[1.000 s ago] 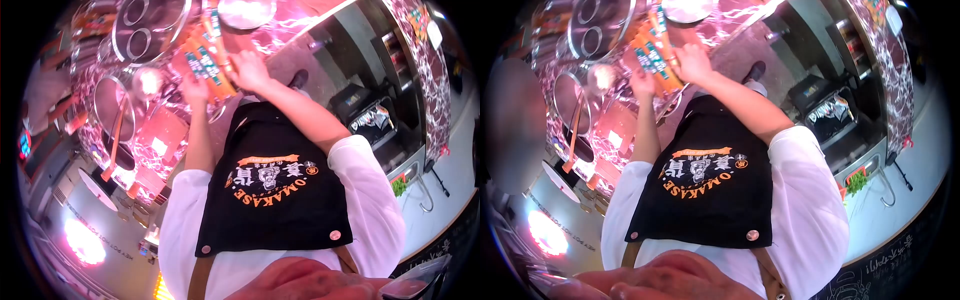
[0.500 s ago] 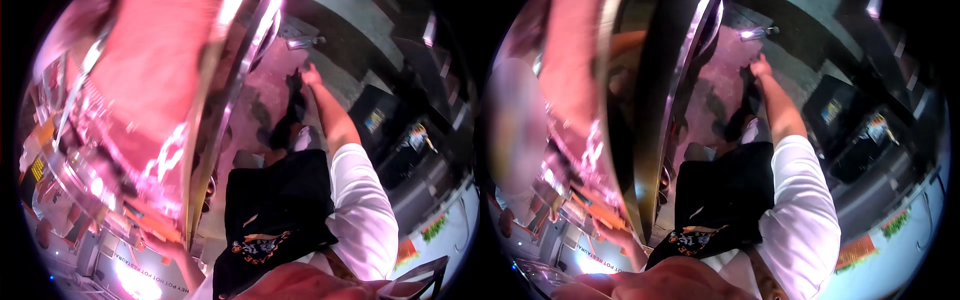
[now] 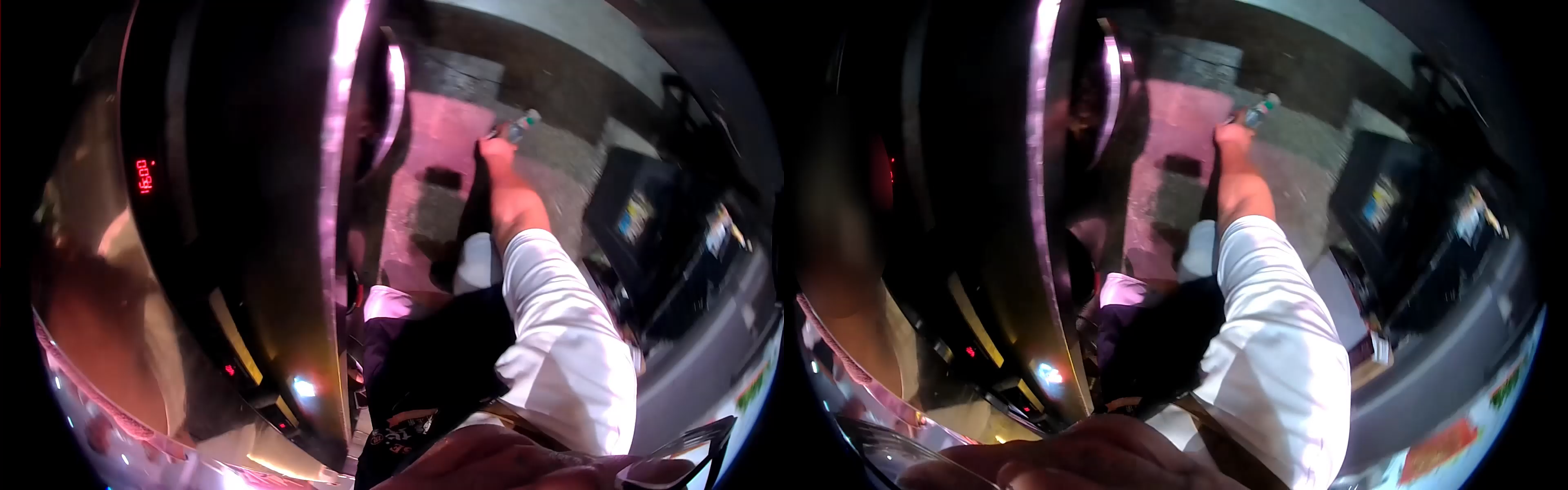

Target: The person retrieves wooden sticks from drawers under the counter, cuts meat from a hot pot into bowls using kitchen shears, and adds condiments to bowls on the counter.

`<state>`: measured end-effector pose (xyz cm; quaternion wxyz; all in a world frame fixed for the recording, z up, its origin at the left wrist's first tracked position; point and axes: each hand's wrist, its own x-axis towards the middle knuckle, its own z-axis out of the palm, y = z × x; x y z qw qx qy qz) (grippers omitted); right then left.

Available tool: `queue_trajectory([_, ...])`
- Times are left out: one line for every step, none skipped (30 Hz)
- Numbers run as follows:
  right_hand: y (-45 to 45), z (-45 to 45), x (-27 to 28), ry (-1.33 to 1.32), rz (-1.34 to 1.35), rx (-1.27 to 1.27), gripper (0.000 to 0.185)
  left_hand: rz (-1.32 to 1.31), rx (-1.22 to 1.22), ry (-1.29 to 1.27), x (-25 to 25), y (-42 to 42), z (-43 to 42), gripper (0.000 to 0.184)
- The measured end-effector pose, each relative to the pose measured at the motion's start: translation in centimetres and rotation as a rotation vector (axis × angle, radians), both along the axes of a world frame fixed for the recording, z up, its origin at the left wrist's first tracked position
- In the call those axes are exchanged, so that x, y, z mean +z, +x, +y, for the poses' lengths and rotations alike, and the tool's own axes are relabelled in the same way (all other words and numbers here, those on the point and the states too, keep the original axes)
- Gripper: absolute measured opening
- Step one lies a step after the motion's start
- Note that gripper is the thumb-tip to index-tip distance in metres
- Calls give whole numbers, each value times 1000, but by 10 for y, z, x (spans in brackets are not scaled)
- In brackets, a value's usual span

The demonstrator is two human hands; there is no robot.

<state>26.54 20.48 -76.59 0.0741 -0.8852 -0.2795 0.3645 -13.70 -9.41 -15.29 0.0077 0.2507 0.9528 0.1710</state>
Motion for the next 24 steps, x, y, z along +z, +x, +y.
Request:
queue_trajectory([0, -19, 38, -7, 62, -93, 65, -3, -25, -9, 3, -6, 2, 38])
queue_trajectory([16, -35, 60, 45, 98, -47, 61, -16, -52, -20, 5, -11, 3, 38])
queue_trajectory([28, -57, 79, 184, 113, -59, 59, -33, -76, -26, 9, -17, 4, 38])
queue_trajectory([37, -72, 135, 215, 48, -40, 56, -59, -94, -24, 13, -23, 6, 38])
queue_trajectory([50, -85, 207, 219, 74, -23, 54, -86, -95, -13, 24, -30, 4, 38])
queue_trajectory([70, -106, 261, 486, 26, 150, 54, -106, -90, 16, 36, -36, 1, 38])
queue_trajectory([101, -140, 286, 651, -24, 286, 56, -135, -73, 58, 50, -43, -3, 38])
queue_trajectory([109, -141, 400, 542, -115, 260, 53, -184, -53, 124, 69, -45, -6, 38])
queue_trajectory([133, -161, 434, 545, -29, 197, 51, -278, -13, 199, 86, -48, -12, 38])
queue_trajectory([156, -182, 470, 547, 53, 130, 49, -396, 41, 301, 104, -48, -18, 37])
queue_trajectory([179, -204, 506, 548, 131, 60, 47, -565, 105, 313, 134, -32, 4, 43])
queue_trajectory([197, -212, 551, 496, -340, 439, 50, -579, 87, 344, 142, -44, -4, 49])
queue_trajectory([244, -233, 541, 393, -465, 454, 52, -432, -123, 206, 148, -33, -15, 50])
queue_trajectory([262, -235, 550, 239, -505, 437, 53, -344, 39, 195, 180, -1, 20, 41])
queue_trajectory([274, -224, 565, 13, -471, 428, 47, -119, -208, 274, 148, -18, 1, 36])
queue_trajectory([278, -212, 577, -18, -382, 456, 37, -128, -373, 315, 157, -1, 18, 32])
queue_trajectory([292, -200, 565, -1, -171, 505, 30, -133, -454, 398, 181, 26, 59, 21])
queue_trajectory([270, -183, 569, 150, -243, 689, 27, -549, -370, 524, 167, 35, 78, 18])
queue_trajectory([225, -143, 608, 99, 51, 677, 26, -552, -360, 400, 172, 52, 115, 19])
queue_trajectory([205, -138, 584, 312, 67, 678, 26, -872, -340, 513, 182, 65, 154, 22])
queue_trajectory([157, -113, 618, 332, 270, 715, 27, -938, -376, 581, 153, 69, 196, 23])
queue_trajectory([119, -96, 635, 273, 320, 751, 27, -797, -510, 575, 149, 72, 244, 25])
queue_trajectory([90, -79, 645, 257, 406, 852, 27, -1127, -289, 758, 147, 83, 292, 28])
queue_trajectory([63, -64, 663, 265, 447, 925, 28, -1132, -247, 736, 143, 82, 334, 31])
